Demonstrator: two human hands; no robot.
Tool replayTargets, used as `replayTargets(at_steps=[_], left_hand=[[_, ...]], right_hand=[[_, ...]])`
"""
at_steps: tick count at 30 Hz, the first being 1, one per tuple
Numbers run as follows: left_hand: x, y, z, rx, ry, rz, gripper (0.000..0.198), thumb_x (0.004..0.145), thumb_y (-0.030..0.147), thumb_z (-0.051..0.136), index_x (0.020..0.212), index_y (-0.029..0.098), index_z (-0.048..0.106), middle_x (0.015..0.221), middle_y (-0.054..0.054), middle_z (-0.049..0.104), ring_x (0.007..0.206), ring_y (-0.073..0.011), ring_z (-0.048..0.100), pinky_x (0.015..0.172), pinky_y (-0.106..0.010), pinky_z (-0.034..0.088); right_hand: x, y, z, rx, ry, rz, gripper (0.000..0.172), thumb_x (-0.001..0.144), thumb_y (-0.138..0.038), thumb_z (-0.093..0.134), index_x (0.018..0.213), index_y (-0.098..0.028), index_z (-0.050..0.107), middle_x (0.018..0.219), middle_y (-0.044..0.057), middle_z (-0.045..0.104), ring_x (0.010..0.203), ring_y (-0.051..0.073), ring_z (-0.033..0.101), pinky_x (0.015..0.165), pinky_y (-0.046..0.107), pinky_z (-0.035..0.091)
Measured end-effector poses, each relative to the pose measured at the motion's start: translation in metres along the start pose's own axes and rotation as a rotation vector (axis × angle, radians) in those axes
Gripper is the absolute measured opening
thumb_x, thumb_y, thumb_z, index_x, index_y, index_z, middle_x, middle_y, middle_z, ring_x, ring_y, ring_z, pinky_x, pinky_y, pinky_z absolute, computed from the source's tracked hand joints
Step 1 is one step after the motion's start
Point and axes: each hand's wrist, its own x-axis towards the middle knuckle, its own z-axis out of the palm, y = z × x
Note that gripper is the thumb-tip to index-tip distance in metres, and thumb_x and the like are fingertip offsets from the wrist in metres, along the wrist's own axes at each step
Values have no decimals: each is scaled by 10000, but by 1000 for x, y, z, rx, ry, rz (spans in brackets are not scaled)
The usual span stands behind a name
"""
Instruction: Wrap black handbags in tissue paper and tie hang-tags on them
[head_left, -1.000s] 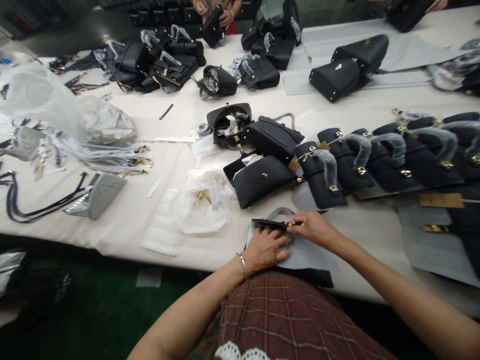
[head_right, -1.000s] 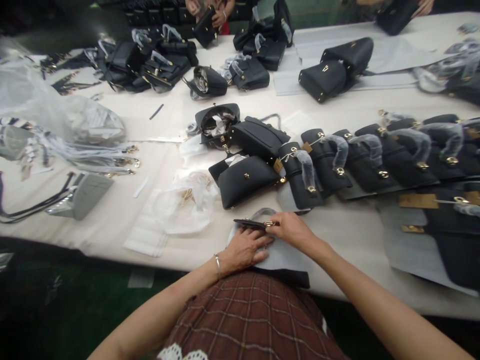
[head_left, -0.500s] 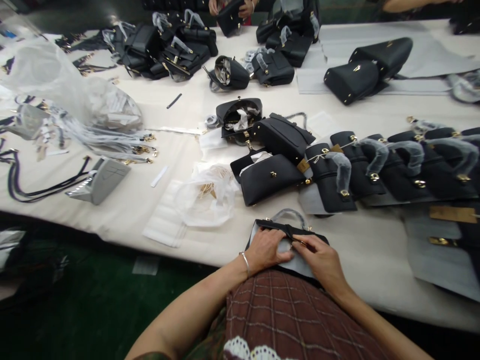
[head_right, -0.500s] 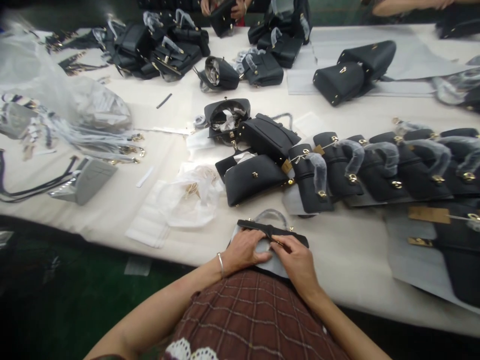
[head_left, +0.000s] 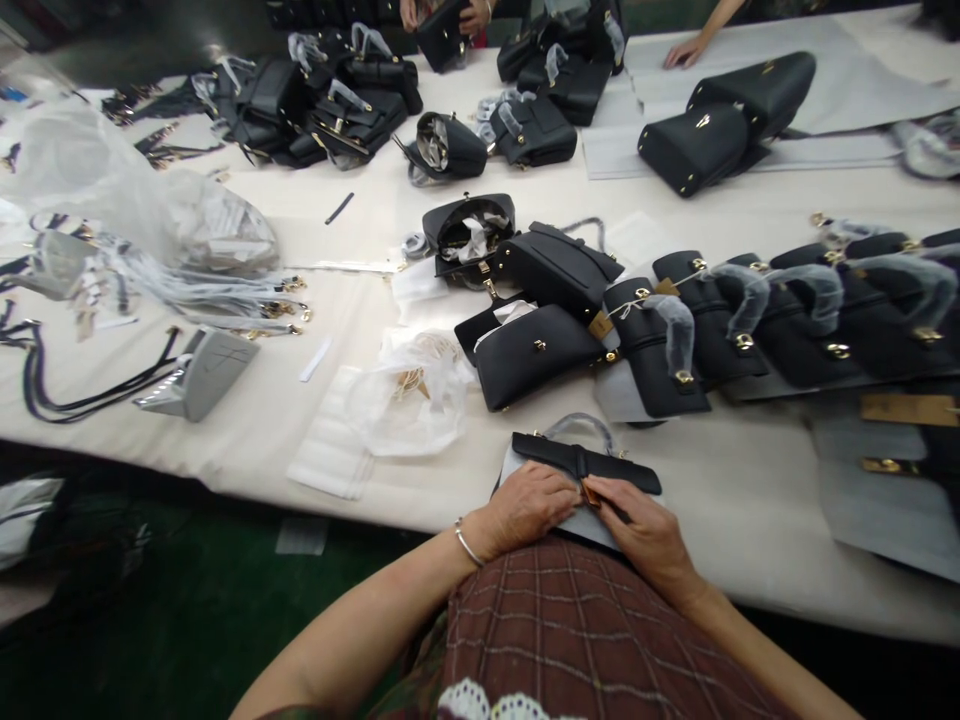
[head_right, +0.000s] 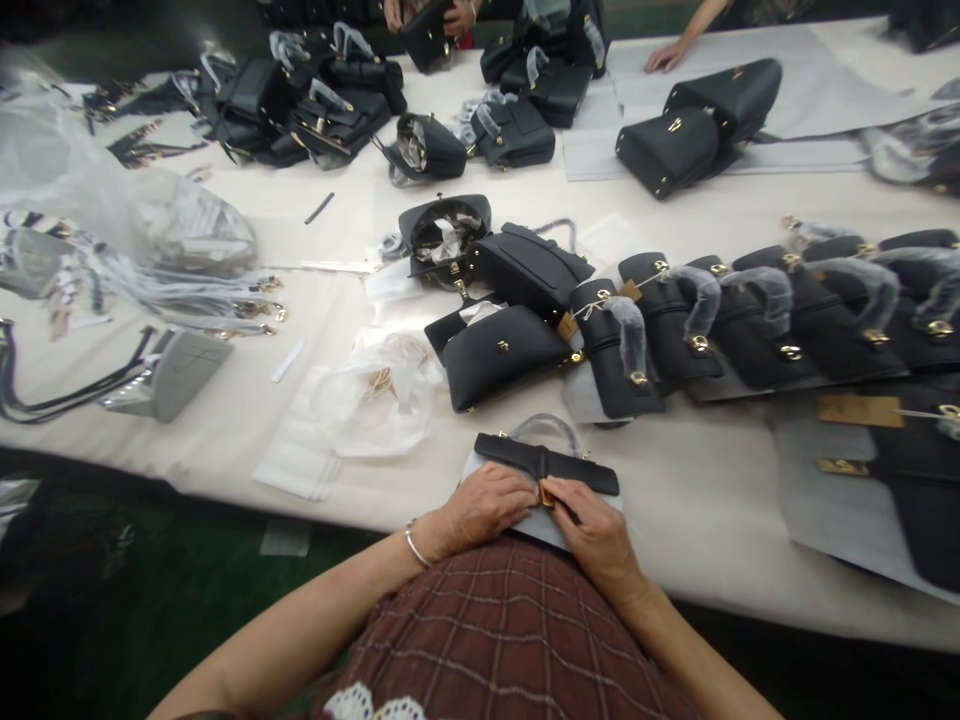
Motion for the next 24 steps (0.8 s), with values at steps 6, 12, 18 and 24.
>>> replayTargets(at_steps=[6,12,18,24], left_hand=[[-2,-2,1,13,-20,-53,231,1005,348,455,1105,210,610,1050,-30,693,999,-164,608,907,-302,441],[-5,-1,0,21,-4,-40,257,1016,337,416,1090,194,616,1026,-43,700,985,-179,616,881,-312,437],[-7,-2,5,-10,25,-35,229,1003,335,459,1087,192,618,1059,-40,705,1004,-164,626,893,-307,443],[-8,0,3,-34,63,-109,208,978,348,501,1022,172,601,970,-56,698,946,-180,638,881,-311,473]], right_hand=[[4,4,-4,-49,-99,-81,245,948,-236,524,1146,-227,669,1100,51,732,1000,194,701,924,335,594],[7,-2,-15,-51,-228,-61,314,974,-290,500,1244,-219,642,1244,77,681,1138,212,646,1022,376,542],[9,3,-6,-23,-184,-23,266,969,-330,520,1111,-223,719,1118,68,727,1039,202,685,960,346,575],[11,2,-2,7,-168,37,236,926,-372,591,1075,-259,736,1089,57,718,983,208,694,899,338,592]])
